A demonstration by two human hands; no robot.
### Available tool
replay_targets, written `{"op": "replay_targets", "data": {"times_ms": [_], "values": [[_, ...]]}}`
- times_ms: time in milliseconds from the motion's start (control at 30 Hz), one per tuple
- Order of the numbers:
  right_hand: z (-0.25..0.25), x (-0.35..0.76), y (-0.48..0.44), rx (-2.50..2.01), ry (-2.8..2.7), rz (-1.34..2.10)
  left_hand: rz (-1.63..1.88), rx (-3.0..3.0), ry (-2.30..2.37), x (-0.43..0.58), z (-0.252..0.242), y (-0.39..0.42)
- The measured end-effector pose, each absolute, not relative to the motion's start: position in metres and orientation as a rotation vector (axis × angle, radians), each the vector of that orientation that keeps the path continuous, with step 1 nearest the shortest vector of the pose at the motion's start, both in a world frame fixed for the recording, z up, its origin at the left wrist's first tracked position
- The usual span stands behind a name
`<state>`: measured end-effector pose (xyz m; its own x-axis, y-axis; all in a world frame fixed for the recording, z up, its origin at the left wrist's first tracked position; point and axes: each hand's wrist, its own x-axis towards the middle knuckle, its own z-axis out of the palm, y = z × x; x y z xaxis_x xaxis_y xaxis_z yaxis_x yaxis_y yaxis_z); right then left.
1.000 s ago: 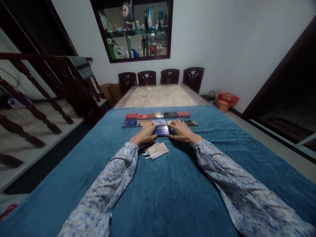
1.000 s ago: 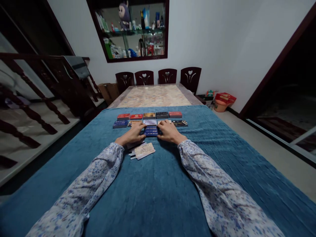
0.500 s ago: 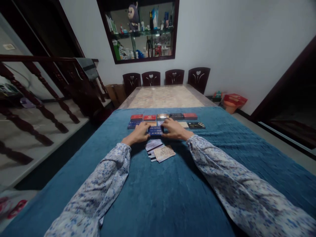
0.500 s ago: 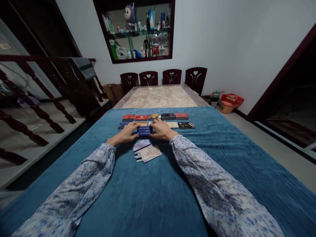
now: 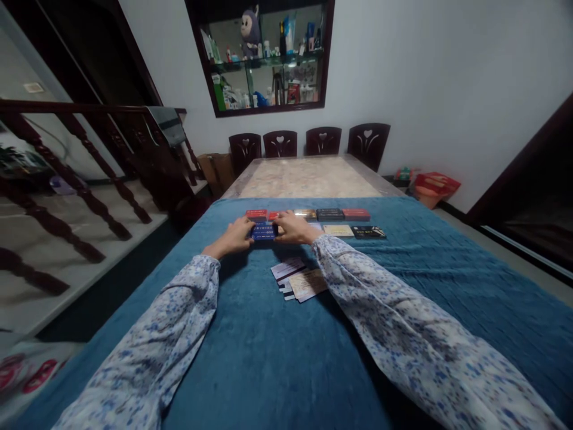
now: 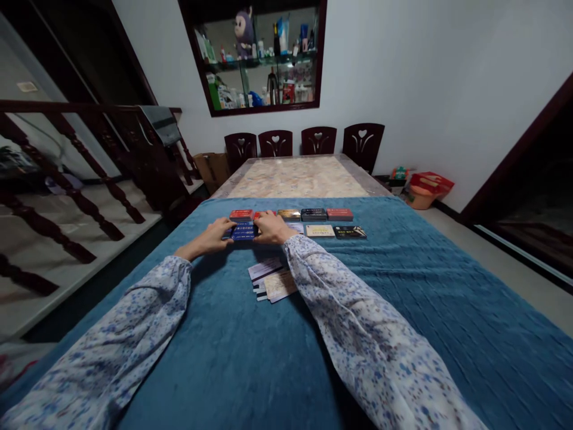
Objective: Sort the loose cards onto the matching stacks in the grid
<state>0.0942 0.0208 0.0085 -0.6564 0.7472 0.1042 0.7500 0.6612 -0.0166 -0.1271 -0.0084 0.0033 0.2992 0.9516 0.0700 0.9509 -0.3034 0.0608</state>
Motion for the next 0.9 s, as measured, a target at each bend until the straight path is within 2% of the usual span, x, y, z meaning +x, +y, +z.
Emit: {"op": "replay_targets", "data": {"times_ms": [900], "values": [[0.01, 0.044, 0.07, -1.315, -2.877, 0.036, 0.103, 2.465, 1.801, -0.161, 0.0, 0.046]]}}
